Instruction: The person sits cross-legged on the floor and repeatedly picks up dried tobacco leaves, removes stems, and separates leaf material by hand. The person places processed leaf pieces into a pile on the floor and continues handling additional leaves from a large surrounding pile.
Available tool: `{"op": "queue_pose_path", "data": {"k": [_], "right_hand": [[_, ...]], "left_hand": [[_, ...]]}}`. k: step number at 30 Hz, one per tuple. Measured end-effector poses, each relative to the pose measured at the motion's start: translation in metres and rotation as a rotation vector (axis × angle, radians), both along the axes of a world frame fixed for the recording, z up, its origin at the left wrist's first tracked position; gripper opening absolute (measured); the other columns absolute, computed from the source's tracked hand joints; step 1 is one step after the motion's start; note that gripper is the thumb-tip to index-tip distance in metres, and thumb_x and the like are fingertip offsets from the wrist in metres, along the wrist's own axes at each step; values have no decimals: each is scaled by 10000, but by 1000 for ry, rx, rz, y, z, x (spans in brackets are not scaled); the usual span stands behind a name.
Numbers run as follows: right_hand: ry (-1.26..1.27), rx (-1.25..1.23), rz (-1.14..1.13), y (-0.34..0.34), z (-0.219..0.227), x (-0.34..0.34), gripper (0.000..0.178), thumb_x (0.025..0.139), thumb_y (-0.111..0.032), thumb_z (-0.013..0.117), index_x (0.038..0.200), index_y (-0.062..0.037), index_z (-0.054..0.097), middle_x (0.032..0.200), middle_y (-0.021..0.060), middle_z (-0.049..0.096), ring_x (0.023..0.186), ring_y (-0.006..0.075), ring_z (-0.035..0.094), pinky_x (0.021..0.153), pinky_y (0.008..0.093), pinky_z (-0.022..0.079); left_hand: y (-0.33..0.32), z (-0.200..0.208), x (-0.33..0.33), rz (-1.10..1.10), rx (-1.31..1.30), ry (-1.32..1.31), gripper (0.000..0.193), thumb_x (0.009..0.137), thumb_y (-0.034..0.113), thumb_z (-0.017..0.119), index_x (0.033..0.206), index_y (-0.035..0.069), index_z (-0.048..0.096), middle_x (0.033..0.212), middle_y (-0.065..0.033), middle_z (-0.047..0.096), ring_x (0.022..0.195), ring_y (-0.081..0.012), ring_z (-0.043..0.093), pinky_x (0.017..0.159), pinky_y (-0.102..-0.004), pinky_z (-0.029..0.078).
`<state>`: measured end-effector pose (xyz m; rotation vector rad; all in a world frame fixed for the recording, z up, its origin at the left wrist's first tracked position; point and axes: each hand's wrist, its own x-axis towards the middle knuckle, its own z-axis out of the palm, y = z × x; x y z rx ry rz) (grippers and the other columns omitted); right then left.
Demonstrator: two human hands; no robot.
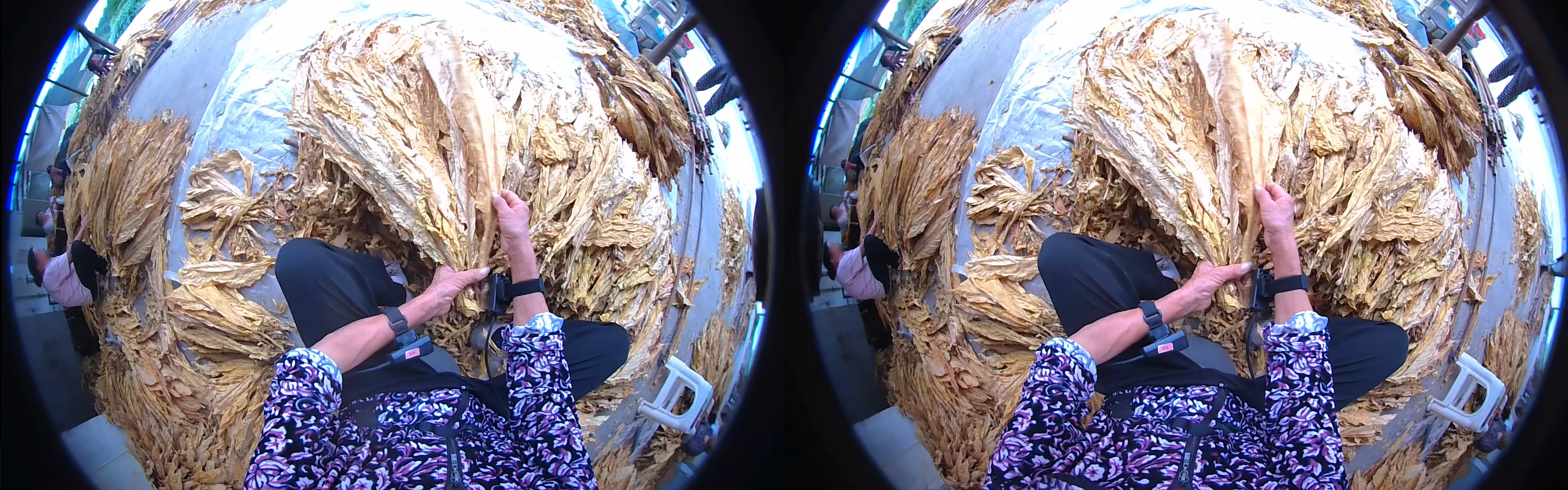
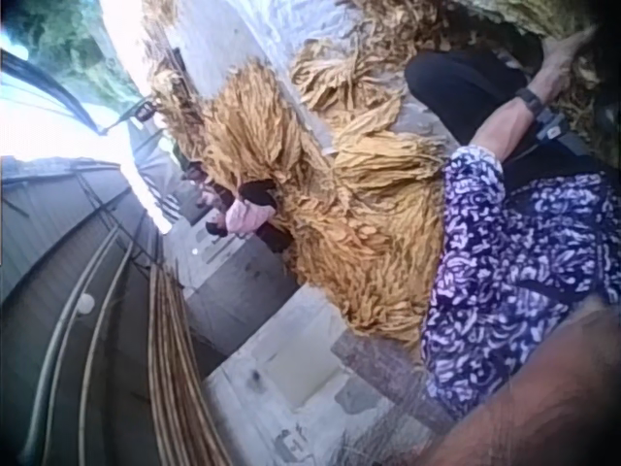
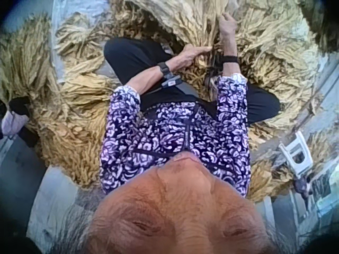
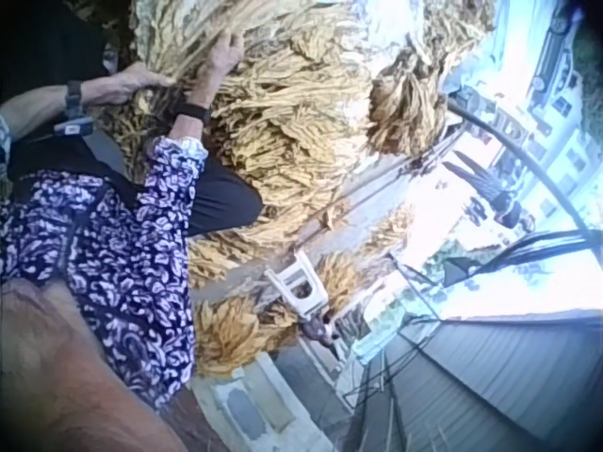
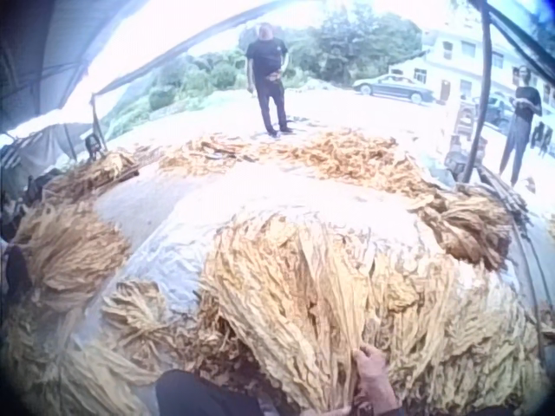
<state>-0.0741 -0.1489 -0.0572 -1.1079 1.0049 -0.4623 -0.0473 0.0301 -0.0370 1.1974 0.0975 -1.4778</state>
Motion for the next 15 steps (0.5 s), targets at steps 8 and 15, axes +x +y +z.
{"op": "queue_pose_path", "data": {"k": [8, 15], "right_hand": [[-218, 385, -230, -6, -44, -12, 183, 941, -122, 450, 968, 29, 550, 791, 119, 618, 593, 178, 587, 578, 323, 543], [-147, 178, -62, -1, -17, -8, 334, 878, -295, 598, 994, 16, 562, 889, 136, 611, 738, 164, 604, 637, 310, 536]], "left_hand": [[-3, -8, -7, 63, 29, 37, 240, 765, 111, 727, 957, 1, 633, 825, -47, 656, 689, -126, 611, 618, -265, 512], [-2, -14, -6, 17, 73, 47, 154, 805, 80, 665, 907, -27, 624, 763, -76, 644, 586, -155, 604, 526, -304, 523]]}}
